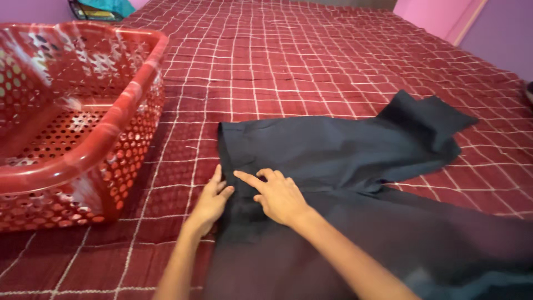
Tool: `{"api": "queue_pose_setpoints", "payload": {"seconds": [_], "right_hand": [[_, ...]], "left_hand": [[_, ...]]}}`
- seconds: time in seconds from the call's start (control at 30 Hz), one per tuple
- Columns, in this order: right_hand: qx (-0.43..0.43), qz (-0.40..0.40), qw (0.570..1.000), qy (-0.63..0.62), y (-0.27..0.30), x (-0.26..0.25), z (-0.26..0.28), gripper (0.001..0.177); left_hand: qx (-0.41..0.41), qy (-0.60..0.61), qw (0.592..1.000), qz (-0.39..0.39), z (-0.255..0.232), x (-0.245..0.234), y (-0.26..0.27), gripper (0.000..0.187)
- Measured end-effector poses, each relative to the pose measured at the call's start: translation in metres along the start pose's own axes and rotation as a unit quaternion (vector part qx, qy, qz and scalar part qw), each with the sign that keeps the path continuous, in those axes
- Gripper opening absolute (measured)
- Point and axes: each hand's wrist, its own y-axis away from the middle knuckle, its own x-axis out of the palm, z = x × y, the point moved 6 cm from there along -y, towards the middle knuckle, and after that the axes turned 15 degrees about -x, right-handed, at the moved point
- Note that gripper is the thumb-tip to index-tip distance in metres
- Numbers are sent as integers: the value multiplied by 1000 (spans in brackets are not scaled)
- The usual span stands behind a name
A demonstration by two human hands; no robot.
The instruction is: The person folds a pair of black trousers on a bed by hand, aligning the legs and smoothing the fabric.
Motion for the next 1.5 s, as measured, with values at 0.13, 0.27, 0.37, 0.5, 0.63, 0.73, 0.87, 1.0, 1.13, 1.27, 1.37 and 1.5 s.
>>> {"api": "queue_pose_setpoints", "payload": {"seconds": [0.13,0.27,0.37,0.5,0.63,0.73,0.87,1.0,1.13,1.27,1.37,1.5], "right_hand": [[-43,44,997,-36,-13,0,5,65],[-89,2,995,-33,-19,-15,10,57],[-36,9,999,-31,-20,-15,9,49],[-111,-99,989,-12,-13,-17,14,26],[-145,-195,970,-26,-6,-16,13,15],[-135,-264,955,-24,-6,-30,11,13],[-68,-326,943,-18,-18,-51,10,10],[-145,-303,941,33,-35,-35,36,16],[-144,-224,963,42,-40,2,58,26],[-82,-197,976,35,-37,11,51,20],[-51,-136,989,36,-38,16,42,30],[-79,-83,989,-95,-26,8,32,38]], "left_hand": [[-5,5,1000,-11,-17,2,13,76],[-35,-63,996,-46,-18,-9,17,62],[-30,-51,998,-27,-18,-13,11,46],[-29,-47,998,-32,-11,-8,2,31],[-39,-166,975,-141,-18,-15,8,38],[-87,-172,970,-150,-20,-12,15,34],[-78,-165,969,-164,-26,-13,19,37],[-63,-185,968,-158,-25,-15,15,31],[-20,-208,958,-198,-26,-19,16,26],[-61,-171,969,-166,-21,-16,18,24],[-61,-178,968,-165,-19,-16,14,26],[-57,-85,986,-129,-9,-16,3,31]]}}
